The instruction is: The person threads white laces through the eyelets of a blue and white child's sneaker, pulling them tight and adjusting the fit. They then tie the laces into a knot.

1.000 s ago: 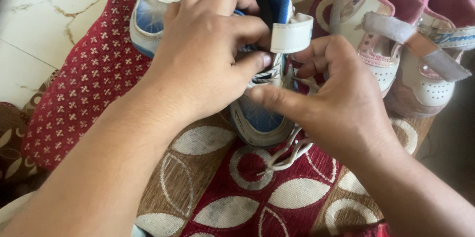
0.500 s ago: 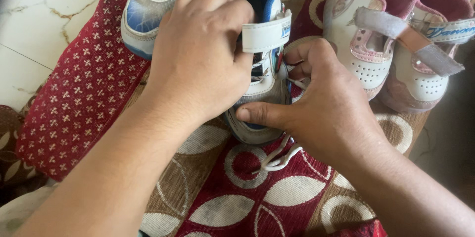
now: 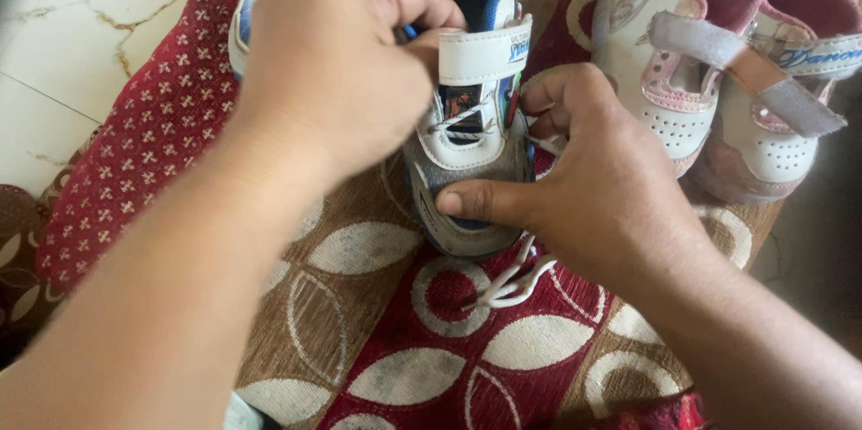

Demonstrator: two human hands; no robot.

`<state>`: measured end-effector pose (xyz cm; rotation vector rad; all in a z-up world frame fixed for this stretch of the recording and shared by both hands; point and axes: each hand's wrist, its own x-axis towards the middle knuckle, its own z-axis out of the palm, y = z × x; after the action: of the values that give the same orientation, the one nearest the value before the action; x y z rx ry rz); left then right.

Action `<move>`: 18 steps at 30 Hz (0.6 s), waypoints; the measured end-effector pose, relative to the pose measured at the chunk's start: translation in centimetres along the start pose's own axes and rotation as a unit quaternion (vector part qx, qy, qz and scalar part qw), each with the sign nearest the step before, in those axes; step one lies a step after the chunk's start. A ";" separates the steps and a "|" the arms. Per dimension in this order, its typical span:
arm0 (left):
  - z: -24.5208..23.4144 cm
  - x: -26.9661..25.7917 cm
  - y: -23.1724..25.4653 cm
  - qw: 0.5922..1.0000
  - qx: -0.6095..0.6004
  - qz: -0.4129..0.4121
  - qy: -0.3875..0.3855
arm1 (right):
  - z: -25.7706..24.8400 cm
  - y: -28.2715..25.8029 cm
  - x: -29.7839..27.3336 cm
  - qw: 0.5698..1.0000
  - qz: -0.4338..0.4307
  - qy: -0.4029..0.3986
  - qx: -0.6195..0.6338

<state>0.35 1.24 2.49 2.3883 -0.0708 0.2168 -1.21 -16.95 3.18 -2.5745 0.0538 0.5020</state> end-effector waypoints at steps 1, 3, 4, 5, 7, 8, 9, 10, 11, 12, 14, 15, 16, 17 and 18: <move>-0.3 0.0 0.0 0.999 -0.018 0.029 0.001 | -0.1 0.1 0.1 1.000 -0.013 -0.001 -0.007; -1.0 0.0 -0.1 0.995 -0.052 0.086 0.004 | -0.3 0.4 0.4 0.999 -0.039 -0.003 -0.022; -1.1 0.1 -0.2 0.994 -0.056 0.099 -0.001 | -0.5 0.7 0.6 0.999 -0.051 -0.006 -0.011; -1.2 0.1 -0.3 0.992 -0.059 0.111 -0.004 | -0.6 0.9 0.8 0.998 -0.063 -0.009 0.000; -1.3 0.0 -0.5 0.987 -0.049 0.155 0.001 | -1.1 1.4 1.2 0.997 -0.066 -0.032 0.016; -1.3 0.0 -0.6 0.982 -0.037 0.186 0.009 | -1.4 1.6 1.4 0.997 -0.057 -0.053 0.021; -1.2 -0.1 -0.6 0.975 -0.025 0.218 0.015 | -1.6 1.9 1.6 0.996 -0.046 -0.073 0.026; -1.2 -0.2 -0.6 0.968 0.002 0.250 0.024 | -1.7 2.1 1.6 0.995 -0.048 -0.080 0.040; -1.0 -0.2 -0.6 0.958 0.029 0.283 0.031 | -1.6 2.2 1.6 0.994 -0.048 -0.086 0.054; -0.9 -0.2 -0.5 0.946 0.056 0.316 0.037 | -1.6 2.3 1.6 0.992 -0.049 -0.091 0.068; -0.8 -0.3 -0.2 0.938 0.108 0.326 0.048 | -1.2 2.1 1.5 0.995 -0.042 -0.066 0.055; -0.8 -0.3 -0.1 0.933 0.135 0.330 0.054 | -0.9 1.8 1.4 0.997 -0.040 -0.054 0.048; -0.8 -0.3 0.1 0.931 0.125 0.337 0.061 | -0.8 1.5 1.2 0.997 -0.060 -0.035 0.043; -0.8 -0.2 0.2 0.930 0.115 0.343 0.067 | -0.6 1.2 1.0 0.996 -0.080 -0.018 0.038; -0.8 -0.2 0.4 0.928 0.104 0.350 0.073 | -0.5 0.9 0.8 0.994 -0.099 0.000 0.033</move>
<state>0.00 1.55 3.30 2.4516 -0.8746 0.7656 -0.40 -17.96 2.83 -2.4810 -0.1814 0.4177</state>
